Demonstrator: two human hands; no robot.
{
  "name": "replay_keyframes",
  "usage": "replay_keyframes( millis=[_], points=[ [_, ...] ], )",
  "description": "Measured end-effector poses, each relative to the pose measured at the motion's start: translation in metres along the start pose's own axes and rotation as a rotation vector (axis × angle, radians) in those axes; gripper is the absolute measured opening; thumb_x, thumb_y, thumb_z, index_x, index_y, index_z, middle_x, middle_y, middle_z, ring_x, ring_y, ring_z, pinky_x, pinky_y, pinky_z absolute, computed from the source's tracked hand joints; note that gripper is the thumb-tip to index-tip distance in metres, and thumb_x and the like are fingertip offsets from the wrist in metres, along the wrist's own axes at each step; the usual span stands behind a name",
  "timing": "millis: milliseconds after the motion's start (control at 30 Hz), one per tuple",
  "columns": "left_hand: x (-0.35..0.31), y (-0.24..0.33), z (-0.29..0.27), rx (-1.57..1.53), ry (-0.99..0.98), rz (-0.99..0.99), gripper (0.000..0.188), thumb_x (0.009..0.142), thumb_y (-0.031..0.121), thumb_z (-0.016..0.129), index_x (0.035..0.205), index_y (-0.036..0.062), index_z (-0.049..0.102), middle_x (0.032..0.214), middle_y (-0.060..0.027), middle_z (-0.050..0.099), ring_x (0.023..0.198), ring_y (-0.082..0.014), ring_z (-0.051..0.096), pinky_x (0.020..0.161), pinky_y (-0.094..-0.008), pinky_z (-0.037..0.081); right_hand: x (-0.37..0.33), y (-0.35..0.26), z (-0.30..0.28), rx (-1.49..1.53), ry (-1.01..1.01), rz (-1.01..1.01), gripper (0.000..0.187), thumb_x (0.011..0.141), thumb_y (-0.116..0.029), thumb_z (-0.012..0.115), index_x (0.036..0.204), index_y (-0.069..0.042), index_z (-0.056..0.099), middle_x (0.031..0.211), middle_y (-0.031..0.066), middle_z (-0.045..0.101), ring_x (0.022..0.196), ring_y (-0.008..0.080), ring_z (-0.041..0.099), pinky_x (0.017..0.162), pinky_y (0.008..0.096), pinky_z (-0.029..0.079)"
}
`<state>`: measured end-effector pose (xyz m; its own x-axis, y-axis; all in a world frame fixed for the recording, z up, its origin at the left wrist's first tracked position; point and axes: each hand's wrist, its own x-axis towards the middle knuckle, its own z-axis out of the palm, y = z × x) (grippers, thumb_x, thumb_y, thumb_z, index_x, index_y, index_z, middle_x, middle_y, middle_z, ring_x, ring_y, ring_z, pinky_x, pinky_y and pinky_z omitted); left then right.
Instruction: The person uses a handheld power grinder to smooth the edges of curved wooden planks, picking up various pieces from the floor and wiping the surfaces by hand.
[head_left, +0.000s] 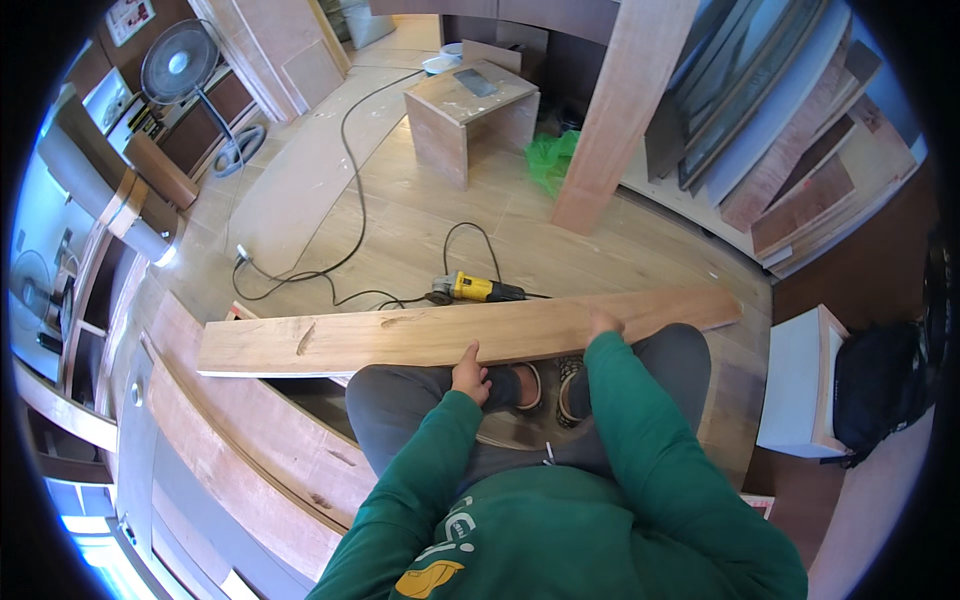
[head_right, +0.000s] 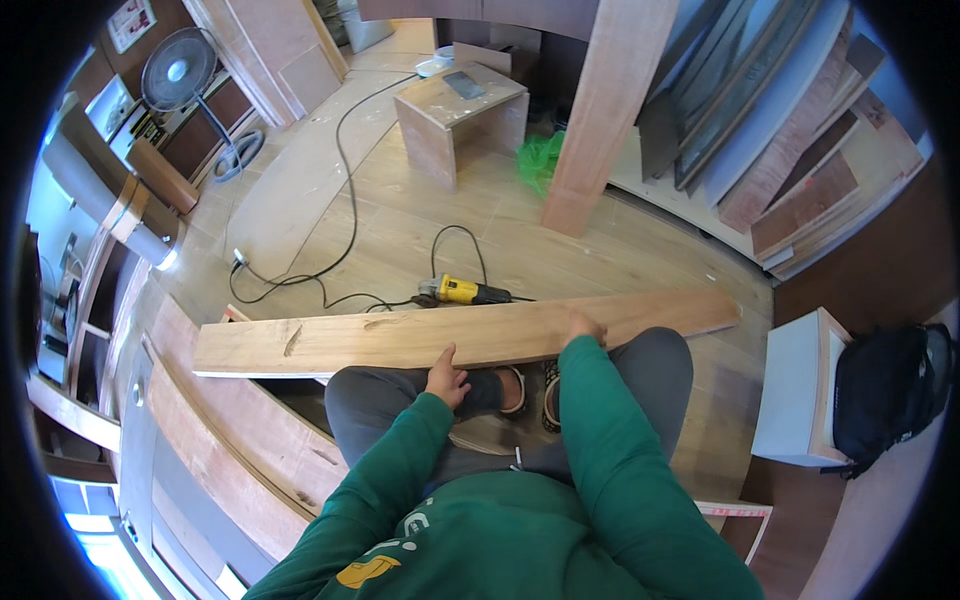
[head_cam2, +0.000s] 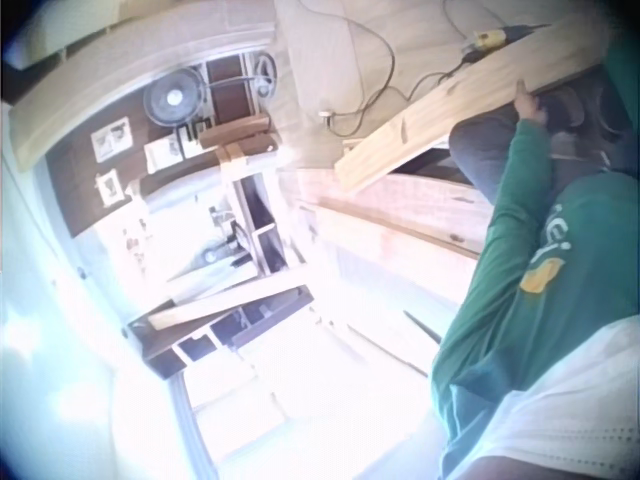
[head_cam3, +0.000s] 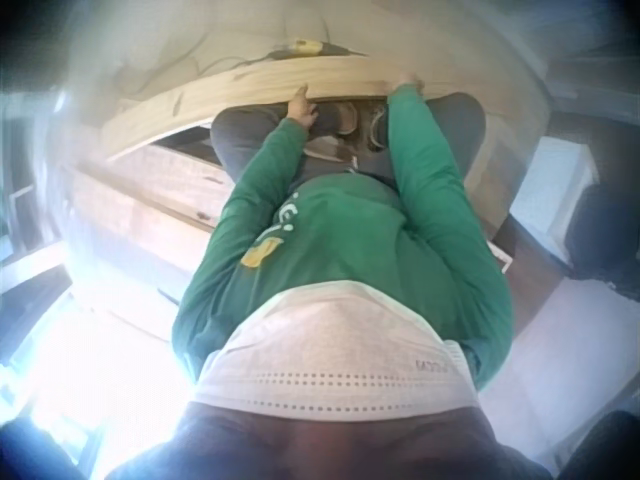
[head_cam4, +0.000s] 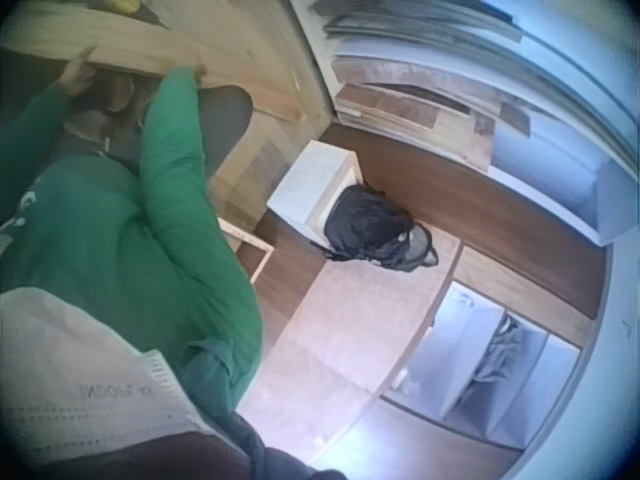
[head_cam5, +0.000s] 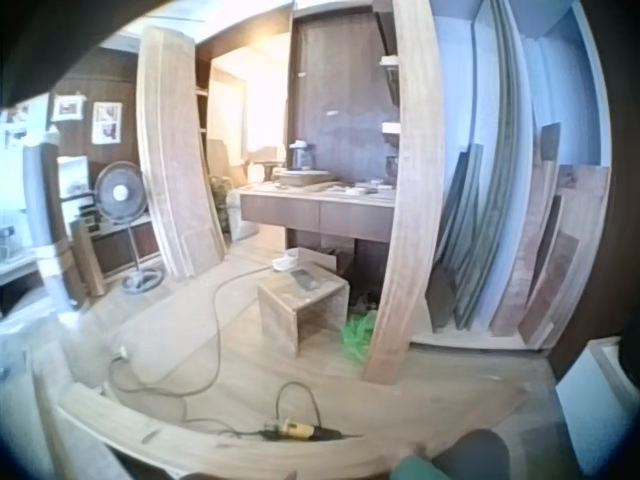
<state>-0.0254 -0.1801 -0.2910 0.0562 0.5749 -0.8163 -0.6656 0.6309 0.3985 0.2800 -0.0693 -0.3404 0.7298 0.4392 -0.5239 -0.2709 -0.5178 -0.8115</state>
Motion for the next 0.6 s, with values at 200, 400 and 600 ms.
replay_keyframes(
  millis=[200, 400, 600],
  points=[
    [0.008, -0.012, 0.000, -0.023, 0.086, 0.045, 0.099, 0.090, 0.052, 0.070, 0.161, 0.0066, 0.016, 0.165, -0.0233, 0.015, 0.150, -0.0409, 0.019, 0.121, -0.0551, 0.013, -0.058, 0.041, 0.003, 0.253, -0.112, 0.411, 0.056, 0.095, -0.018, 0.055, 0.146, 0.002, 0.044, 0.146, 0.0202, 0.051, 0.130, 0.0341, 0.052, 0.109, 0.0462, 0.040],
    [0.019, -0.019, 0.007, -0.022, 0.055, -0.029, 0.096, 0.091, 0.053, 0.070, 0.160, 0.0070, 0.020, 0.164, -0.0219, 0.020, 0.149, -0.0405, 0.024, 0.120, -0.0536, 0.018, -0.069, 0.048, 0.001, 0.211, -0.159, 0.649, 0.057, 0.098, -0.026, 0.052, 0.150, -0.007, 0.036, 0.154, 0.0194, 0.040, 0.139, 0.0398, 0.041, 0.118, 0.0633, 0.022],
    [0.030, -0.024, 0.009, -0.114, 0.101, 0.005, 0.090, 0.091, 0.056, 0.068, 0.155, 0.0064, 0.030, 0.154, -0.0216, 0.034, 0.138, -0.0365, 0.039, 0.114, -0.0469, 0.031, -0.059, 0.055, 0.012, 0.382, -0.195, 0.622, 0.053, 0.098, -0.028, 0.059, 0.144, -0.011, 0.041, 0.146, 0.0156, 0.044, 0.132, 0.0368, 0.046, 0.112, 0.0574, 0.033]
  ],
)
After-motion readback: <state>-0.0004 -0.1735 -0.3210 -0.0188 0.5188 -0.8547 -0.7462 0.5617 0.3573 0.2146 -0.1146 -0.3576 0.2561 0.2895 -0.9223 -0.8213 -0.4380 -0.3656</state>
